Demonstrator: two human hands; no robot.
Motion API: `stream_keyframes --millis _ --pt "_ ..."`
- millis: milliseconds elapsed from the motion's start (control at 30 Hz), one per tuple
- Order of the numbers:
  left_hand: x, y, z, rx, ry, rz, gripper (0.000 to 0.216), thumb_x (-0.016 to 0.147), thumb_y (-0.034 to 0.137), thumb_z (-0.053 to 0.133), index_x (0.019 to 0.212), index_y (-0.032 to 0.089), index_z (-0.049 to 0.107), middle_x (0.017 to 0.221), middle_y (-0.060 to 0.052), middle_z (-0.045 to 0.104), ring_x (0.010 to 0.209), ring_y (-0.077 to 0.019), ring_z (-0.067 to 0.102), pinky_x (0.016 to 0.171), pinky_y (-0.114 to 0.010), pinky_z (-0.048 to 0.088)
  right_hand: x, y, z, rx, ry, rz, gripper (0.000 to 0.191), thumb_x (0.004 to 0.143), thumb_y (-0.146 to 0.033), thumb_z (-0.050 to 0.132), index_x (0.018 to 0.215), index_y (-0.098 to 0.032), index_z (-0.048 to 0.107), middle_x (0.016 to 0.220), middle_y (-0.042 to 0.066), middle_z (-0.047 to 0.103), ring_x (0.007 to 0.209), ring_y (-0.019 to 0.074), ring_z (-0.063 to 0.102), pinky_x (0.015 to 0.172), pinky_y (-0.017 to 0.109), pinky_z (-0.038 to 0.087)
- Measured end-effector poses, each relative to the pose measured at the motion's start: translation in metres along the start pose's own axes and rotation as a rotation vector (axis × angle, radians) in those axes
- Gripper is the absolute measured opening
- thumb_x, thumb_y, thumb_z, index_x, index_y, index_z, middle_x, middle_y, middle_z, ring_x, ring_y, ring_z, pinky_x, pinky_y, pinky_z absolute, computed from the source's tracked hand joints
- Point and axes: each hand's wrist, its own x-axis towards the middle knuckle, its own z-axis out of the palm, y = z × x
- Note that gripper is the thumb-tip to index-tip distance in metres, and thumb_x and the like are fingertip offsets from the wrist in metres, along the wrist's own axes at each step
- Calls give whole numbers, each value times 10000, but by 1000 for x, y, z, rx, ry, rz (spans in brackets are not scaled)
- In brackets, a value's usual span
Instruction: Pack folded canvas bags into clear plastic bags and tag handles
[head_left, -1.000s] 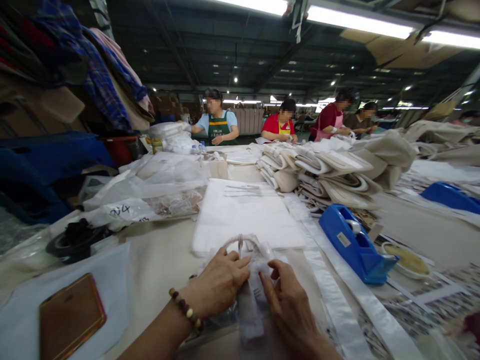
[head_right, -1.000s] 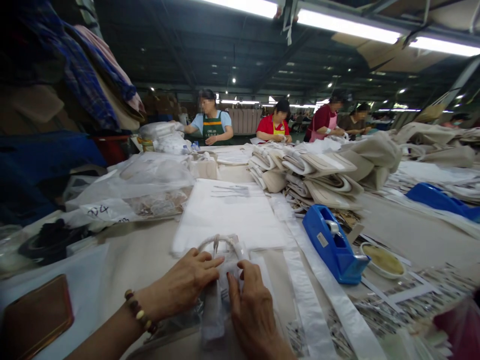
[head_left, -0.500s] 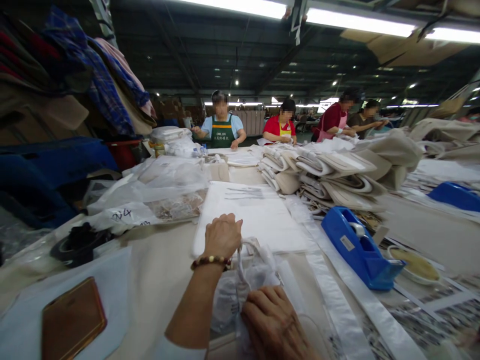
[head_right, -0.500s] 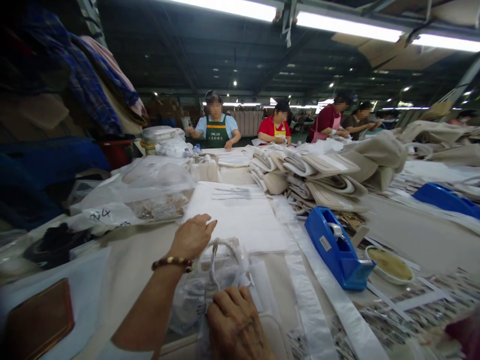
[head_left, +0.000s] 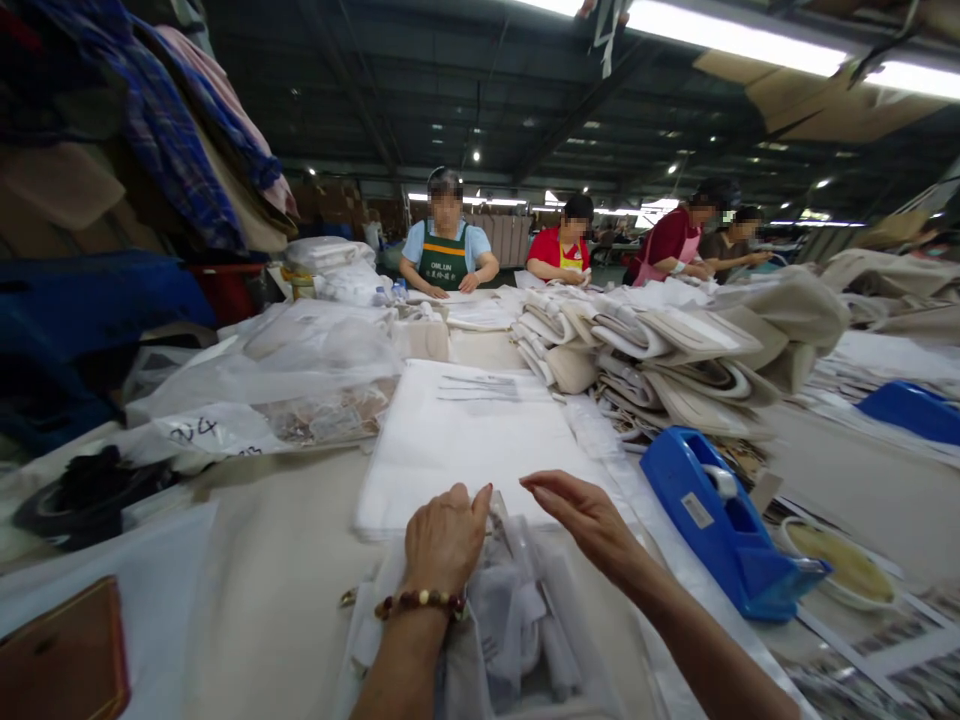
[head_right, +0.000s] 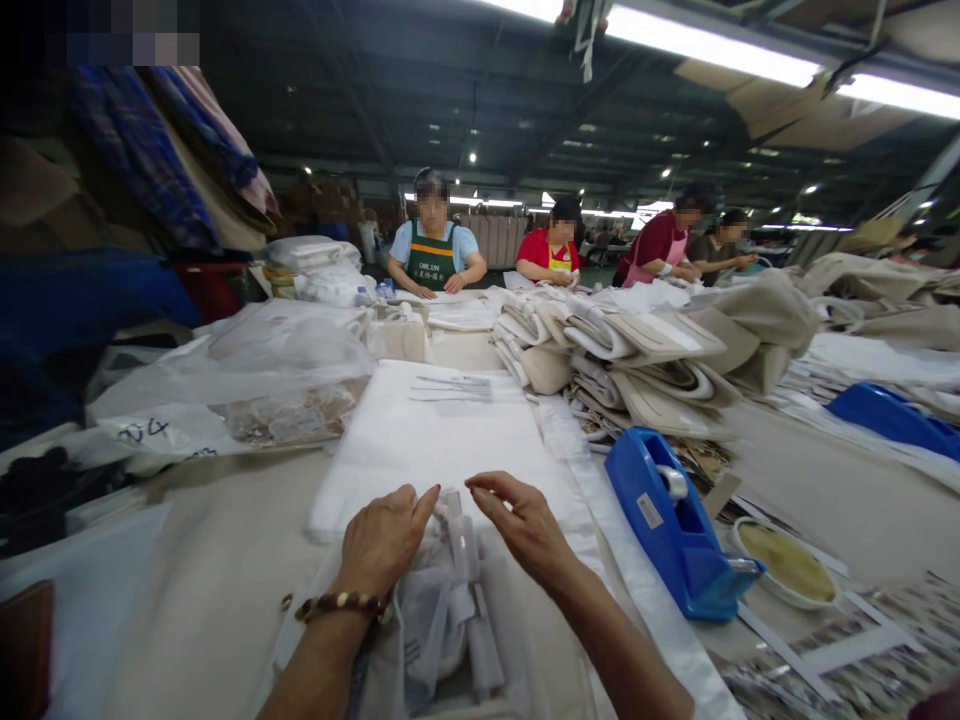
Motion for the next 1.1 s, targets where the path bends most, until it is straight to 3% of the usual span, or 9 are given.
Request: stream_keyframes --millis 100,200,333,433,633,733,867,1100 --pt "0 1 1 -26 20 -36 393 920 422 295 833 176 589 773 -103 683 784 -264 656 636 -325 442 32 14 15 174 -235 56 264 756 -380 577 894 -169 658 900 46 678 877 197 586 817 336 426" --pt "2 -1 1 -48 34 -61 356 914 400 325 809 186 589 760 -91 683 772 -264 656 614 -316 423 39 19 32 356 -376 152 240 672 -368 648 805 -170 673 797 5 668 813 169 569 793 302 406" --pt "3 -2 0 -71 53 -105 329 909 368 334 792 194 587 759 -88 683 766 -256 653 603 -305 403 34 23 33 407 -364 336 116 601 -270 640 639 -162 650 565 -44 592 561 105 479 608 254 372" --pt "3 -2 1 -77 66 -132 326 910 349 328 788 195 588 750 -82 683 758 -245 652 595 -295 393 32 25 25 407 -341 410 62 565 -183 568 558 -160 625 492 -50 550 499 91 415 534 240 313" --pt "3 -2 2 -84 80 -123 328 911 352 330 786 197 591 752 -73 686 749 -232 651 590 -287 386 37 15 26 498 -369 412 207 504 -201 657 707 -168 632 671 -33 621 647 116 521 643 251 372" --pt "3 -2 2 -89 82 -127 325 908 349 336 780 194 592 747 -79 685 746 -241 650 586 -292 386 35 17 36 506 -363 453 196 476 -206 677 641 -163 582 568 -49 574 548 99 476 573 244 347" --pt "3 -2 2 -92 79 -119 317 902 343 348 772 191 595 749 -85 685 757 -253 651 595 -299 390 29 22 43 462 -308 480 80 485 -182 569 558 -161 544 493 -57 526 490 85 409 509 229 291" --pt "3 -3 3 -107 93 -113 316 900 346 354 766 193 596 741 -86 684 740 -258 648 578 -301 371 29 14 37 371 -336 470 91 498 -176 565 584 -161 590 499 -61 517 506 91 396 521 232 291"
